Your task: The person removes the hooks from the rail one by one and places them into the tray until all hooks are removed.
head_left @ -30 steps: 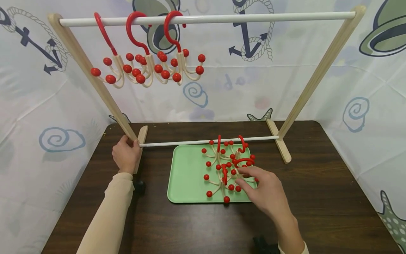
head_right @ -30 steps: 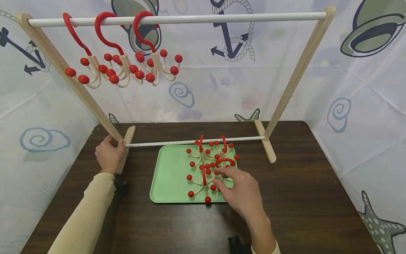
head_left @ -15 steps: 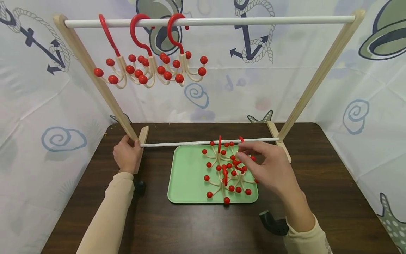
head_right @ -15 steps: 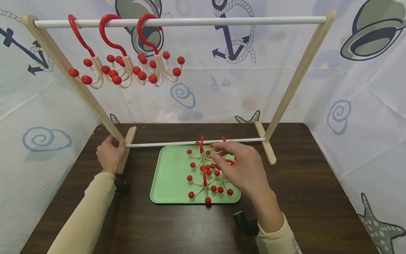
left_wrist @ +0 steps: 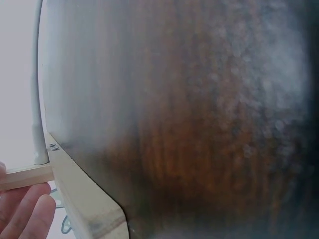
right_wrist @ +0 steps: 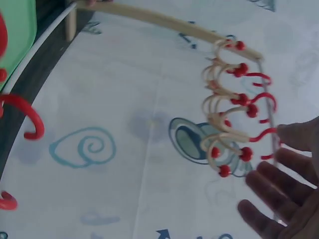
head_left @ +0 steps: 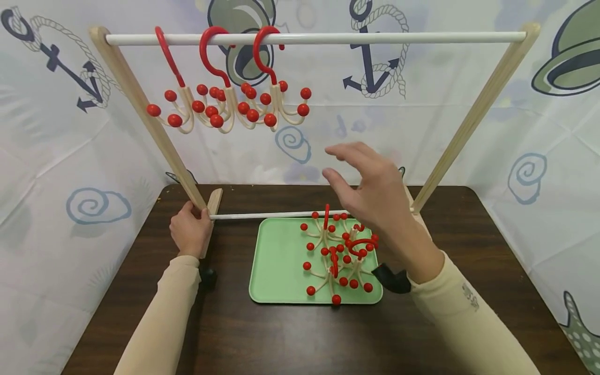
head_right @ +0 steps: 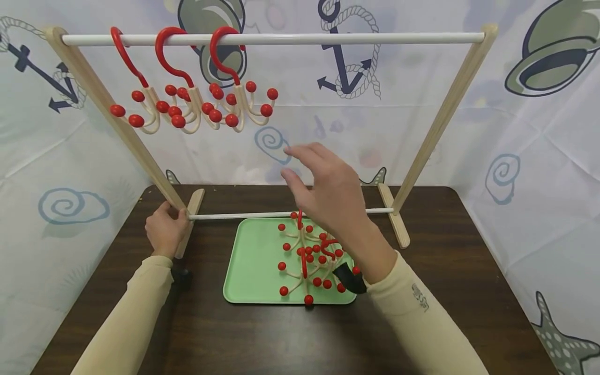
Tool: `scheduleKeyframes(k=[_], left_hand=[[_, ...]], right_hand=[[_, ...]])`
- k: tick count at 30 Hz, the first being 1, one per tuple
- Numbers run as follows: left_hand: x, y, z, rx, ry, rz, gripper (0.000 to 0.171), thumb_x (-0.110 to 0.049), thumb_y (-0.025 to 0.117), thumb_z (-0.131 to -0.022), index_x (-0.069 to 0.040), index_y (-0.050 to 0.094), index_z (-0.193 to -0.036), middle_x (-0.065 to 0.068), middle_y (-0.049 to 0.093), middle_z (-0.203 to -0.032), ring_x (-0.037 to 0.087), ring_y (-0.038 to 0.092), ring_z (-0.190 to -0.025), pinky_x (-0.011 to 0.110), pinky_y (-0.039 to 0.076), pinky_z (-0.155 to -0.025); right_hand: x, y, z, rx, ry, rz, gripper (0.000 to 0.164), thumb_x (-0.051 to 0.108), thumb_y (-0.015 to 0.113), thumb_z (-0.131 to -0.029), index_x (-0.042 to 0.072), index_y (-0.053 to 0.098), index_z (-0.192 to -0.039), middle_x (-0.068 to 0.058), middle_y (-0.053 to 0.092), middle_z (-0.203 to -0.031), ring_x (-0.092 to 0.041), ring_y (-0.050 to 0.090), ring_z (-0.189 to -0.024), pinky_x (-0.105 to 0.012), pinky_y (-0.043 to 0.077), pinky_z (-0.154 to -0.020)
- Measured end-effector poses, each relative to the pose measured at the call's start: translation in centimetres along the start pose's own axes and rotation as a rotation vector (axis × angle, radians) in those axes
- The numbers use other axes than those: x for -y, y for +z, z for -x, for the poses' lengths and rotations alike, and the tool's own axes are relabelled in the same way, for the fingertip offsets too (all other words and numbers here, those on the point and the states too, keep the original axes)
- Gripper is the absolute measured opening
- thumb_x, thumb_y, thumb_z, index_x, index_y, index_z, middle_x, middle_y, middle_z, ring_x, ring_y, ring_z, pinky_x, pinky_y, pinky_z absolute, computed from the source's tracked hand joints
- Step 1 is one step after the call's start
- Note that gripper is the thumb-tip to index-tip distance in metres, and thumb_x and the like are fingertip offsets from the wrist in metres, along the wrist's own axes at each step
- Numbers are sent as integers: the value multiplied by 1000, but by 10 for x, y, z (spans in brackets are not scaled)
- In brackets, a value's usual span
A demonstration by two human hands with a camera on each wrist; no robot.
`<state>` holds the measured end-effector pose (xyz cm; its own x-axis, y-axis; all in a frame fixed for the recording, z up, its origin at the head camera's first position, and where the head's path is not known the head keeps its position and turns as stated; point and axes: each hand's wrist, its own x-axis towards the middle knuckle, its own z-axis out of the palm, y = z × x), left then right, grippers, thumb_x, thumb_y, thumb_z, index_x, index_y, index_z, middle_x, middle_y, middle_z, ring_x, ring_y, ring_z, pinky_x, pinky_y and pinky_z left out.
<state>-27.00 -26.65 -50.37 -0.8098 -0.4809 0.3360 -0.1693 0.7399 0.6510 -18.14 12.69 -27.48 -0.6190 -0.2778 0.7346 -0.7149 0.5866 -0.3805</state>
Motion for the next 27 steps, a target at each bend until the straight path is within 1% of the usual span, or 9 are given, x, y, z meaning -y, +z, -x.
scheduleKeyframes(k=[2, 4, 6, 9, 13, 15, 19, 23, 27], left_hand=[[0, -1, 0, -5, 2, 2, 33, -29, 59, -93, -3, 67, -111, 20, 69, -93, 40, 62, -84, 56, 45, -77], [1, -1, -1, -14, 8, -1, 32, -29, 60, -93, -3, 67, -110, 20, 69, -92, 40, 62, -83, 56, 44, -75], [1, -1, 0, -20, 14, -1, 31, -28, 60, -93, -2, 67, -109, 20, 69, -91, 41, 62, -82, 56, 44, -74], [0, -2, 1, -27, 21, -9, 30, -27, 60, -92, -2, 67, -107, 20, 68, -88, 41, 62, -80, 56, 44, -72], [-1, -2, 1, -27, 20, -16, 29, -27, 61, -92, -3, 67, -105, 19, 68, -87, 41, 62, -80, 56, 44, -71], [0, -1, 1, -29, 21, -22, 28, -27, 61, -92, -3, 67, -105, 19, 68, -87, 41, 62, -79, 56, 44, -71], [1, 1, 1, -30, 17, -28, 28, -27, 61, -92, -3, 67, -106, 20, 68, -87, 43, 62, -80, 57, 44, -71], [2, 2, 1, -31, 20, -28, 27, -26, 62, -91, -4, 67, -105, 20, 68, -88, 43, 62, -80, 57, 44, -72], [3, 2, 0, -48, 34, -25, 24, -24, 61, -91, -4, 67, -103, 18, 69, -86, 42, 63, -79, 57, 44, -70]], right_hand=[[-3, 7, -16, -11, -12, -2, 34, 17, 70, -90, 8, 67, -123, -4, 67, -117, -16, 61, -110, -32, 50, -85], [-7, 14, -32, -12, -17, 1, 37, 19, 68, -91, 8, 65, -126, -4, 65, -123, -15, 57, -117, -33, 45, -96], [-11, 20, -46, 1, -17, 8, 41, 21, 68, -92, 8, 62, -130, -4, 62, -127, -13, 54, -121, -31, 42, -99], [-12, 27, -65, 50, 11, 28, 47, 26, 66, -93, 10, 57, -136, -3, 58, -134, -11, 50, -125, -27, 38, -102], [-9, 33, -88, 135, 91, 62, 53, 31, 64, -94, 13, 51, -143, -1, 56, -138, -10, 50, -125, -25, 37, -101], [-7, 36, -99, 181, 131, 83, 54, 33, 62, -95, 15, 49, -144, 0, 55, -139, -11, 51, -124, -24, 39, -98], [-5, 42, -118, 239, 217, 89, 52, 35, 59, -97, 17, 49, -145, 3, 57, -138, -10, 55, -119, -21, 43, -91], [-4, 47, -130, 280, 280, 61, 50, 35, 57, -98, 18, 50, -144, 2, 61, -133, -10, 59, -112, -21, 46, -86], [-6, 56, -135, 311, 299, 48, 48, 37, 57, -98, 18, 53, -142, 1, 64, -127, -10, 61, -102, -22, 47, -81]])
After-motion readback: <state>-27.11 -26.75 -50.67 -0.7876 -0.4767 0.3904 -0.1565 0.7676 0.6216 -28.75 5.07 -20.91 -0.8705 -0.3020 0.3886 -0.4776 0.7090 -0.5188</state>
